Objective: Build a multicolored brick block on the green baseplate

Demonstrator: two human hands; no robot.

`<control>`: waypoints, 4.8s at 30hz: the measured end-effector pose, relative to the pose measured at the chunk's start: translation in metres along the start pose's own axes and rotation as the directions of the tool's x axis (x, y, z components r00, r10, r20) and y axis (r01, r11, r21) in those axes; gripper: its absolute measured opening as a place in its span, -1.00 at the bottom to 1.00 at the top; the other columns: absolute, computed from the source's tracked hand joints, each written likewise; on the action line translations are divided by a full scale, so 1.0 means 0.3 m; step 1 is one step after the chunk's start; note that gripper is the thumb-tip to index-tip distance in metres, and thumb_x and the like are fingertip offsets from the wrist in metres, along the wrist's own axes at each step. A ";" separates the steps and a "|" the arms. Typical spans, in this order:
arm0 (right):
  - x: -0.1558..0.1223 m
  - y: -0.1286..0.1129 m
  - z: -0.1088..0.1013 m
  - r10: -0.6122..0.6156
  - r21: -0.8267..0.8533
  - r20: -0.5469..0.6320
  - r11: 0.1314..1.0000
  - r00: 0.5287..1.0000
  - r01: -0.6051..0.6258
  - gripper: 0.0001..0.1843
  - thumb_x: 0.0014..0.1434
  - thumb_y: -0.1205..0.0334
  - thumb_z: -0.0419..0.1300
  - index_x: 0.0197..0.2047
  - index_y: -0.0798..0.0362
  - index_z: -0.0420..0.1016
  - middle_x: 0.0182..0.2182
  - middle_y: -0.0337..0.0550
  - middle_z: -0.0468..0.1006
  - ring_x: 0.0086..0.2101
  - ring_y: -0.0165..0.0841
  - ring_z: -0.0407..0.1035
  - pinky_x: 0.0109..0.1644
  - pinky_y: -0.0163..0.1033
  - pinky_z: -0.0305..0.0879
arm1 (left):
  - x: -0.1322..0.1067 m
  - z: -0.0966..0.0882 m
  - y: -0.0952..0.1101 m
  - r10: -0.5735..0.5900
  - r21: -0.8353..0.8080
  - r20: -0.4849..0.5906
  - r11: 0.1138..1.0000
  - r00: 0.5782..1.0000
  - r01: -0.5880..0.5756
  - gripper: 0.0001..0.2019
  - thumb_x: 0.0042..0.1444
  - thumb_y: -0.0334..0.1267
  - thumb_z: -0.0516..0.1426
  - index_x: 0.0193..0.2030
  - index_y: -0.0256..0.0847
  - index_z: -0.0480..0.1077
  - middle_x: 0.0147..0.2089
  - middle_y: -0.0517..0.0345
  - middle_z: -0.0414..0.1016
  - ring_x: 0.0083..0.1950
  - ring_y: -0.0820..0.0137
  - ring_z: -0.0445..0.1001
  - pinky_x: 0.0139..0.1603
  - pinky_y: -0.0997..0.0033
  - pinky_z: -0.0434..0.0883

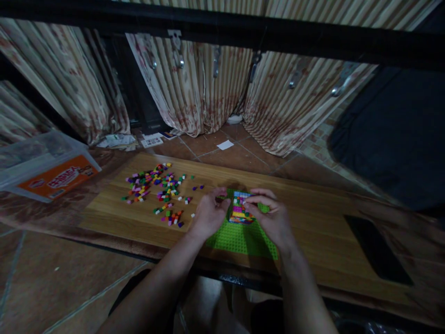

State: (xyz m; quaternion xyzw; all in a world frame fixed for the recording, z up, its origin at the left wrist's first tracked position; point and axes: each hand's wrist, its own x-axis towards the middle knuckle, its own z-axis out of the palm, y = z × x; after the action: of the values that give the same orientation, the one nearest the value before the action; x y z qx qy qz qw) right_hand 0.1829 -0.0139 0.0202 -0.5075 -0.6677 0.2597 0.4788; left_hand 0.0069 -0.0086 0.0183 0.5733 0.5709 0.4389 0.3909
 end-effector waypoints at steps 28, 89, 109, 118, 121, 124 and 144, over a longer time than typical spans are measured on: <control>0.003 -0.065 0.118 0.614 0.637 -0.065 0.633 0.787 -0.441 -0.76 -0.37 0.35 0.33 -0.51 0.03 0.46 -0.55 -0.37 0.47 -0.57 -0.45 0.33 -0.51 -0.33 0.30 | 0.051 -0.121 -0.056 0.001 0.003 -0.082 1.000 0.997 -0.001 -0.76 0.03 -0.29 0.14 -0.15 -0.30 0.47 -0.20 0.04 0.58 -0.19 0.34 0.52 -0.12 0.37 0.42; -0.010 -0.177 0.064 -0.217 0.132 0.141 0.971 0.966 0.199 -0.72 0.21 0.28 0.13 -0.04 -0.16 0.53 -0.10 -0.16 0.49 -0.05 -0.31 0.38 0.04 -0.14 0.30 | -0.022 -0.164 0.080 -0.143 -0.539 0.509 0.716 0.849 0.444 -0.79 -0.14 -0.34 0.32 -0.29 -0.25 0.51 -0.36 0.13 0.55 -0.35 0.49 0.50 -0.22 0.47 0.42; 0.010 -0.047 -0.034 0.010 0.115 -0.182 0.993 0.983 0.011 -0.92 0.09 0.22 0.26 -0.31 -0.04 0.59 -0.23 -0.16 0.52 -0.15 -0.28 0.40 -0.05 -0.12 0.30 | 0.003 -0.123 0.073 -0.229 -0.702 0.470 0.488 0.852 0.518 -0.91 0.00 -0.50 0.20 -0.31 -0.37 0.50 -0.38 0.07 0.56 -0.32 0.49 0.53 -0.20 0.52 0.44; -0.005 -0.041 0.010 -0.085 -0.149 0.051 0.985 0.995 0.091 -0.89 0.11 0.23 0.21 -0.31 -0.08 0.59 -0.06 -0.12 0.44 -0.02 -0.21 0.34 0.09 0.01 0.22 | 0.009 -0.112 0.088 -0.328 -0.716 0.409 0.464 0.851 0.522 -0.85 0.02 -0.56 0.10 -0.35 -0.38 0.49 -0.41 0.09 0.50 -0.42 0.55 0.46 -0.40 0.61 0.39; -0.005 -0.041 0.014 -0.082 -0.224 0.065 0.970 0.994 0.095 -0.90 0.09 0.25 0.22 -0.33 -0.08 0.58 -0.05 -0.12 0.43 -0.01 -0.20 0.31 0.10 0.02 0.21 | 0.009 -0.096 0.077 -0.361 -0.686 0.374 0.512 0.854 0.517 -0.92 0.01 -0.46 0.15 -0.39 -0.37 0.49 -0.38 0.08 0.49 -0.45 0.57 0.41 -0.50 0.64 0.30; -0.004 -0.042 0.019 -0.065 -0.239 0.042 0.968 0.997 0.074 -0.92 0.06 0.27 0.23 -0.36 -0.08 0.57 -0.05 -0.12 0.43 -0.02 -0.19 0.31 0.10 0.03 0.20 | 0.003 -0.067 0.064 -0.353 -0.609 0.296 0.646 0.887 0.460 -0.90 -0.08 -0.34 0.26 -0.42 -0.34 0.49 -0.44 0.15 0.46 -0.50 0.60 0.32 -0.54 0.64 0.21; -0.003 -0.005 0.065 0.208 0.118 -0.140 0.974 0.968 -0.193 -0.61 -0.01 0.09 0.28 -0.09 0.01 0.53 -0.11 -0.07 0.55 -0.12 -0.20 0.43 0.00 -0.04 0.32 | 0.005 -0.010 0.047 -0.346 -0.545 0.145 0.754 0.927 0.366 -0.86 -0.04 -0.48 0.10 -0.40 -0.33 0.50 -0.42 0.11 0.48 -0.45 0.52 0.40 -0.42 0.53 0.26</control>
State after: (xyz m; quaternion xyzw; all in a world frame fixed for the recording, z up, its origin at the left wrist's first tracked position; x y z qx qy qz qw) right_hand 0.1648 -0.0125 0.0132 -0.5653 -0.5602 0.3017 0.5250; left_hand 0.0085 -0.0080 0.0327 0.3208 0.5074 0.4947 0.6284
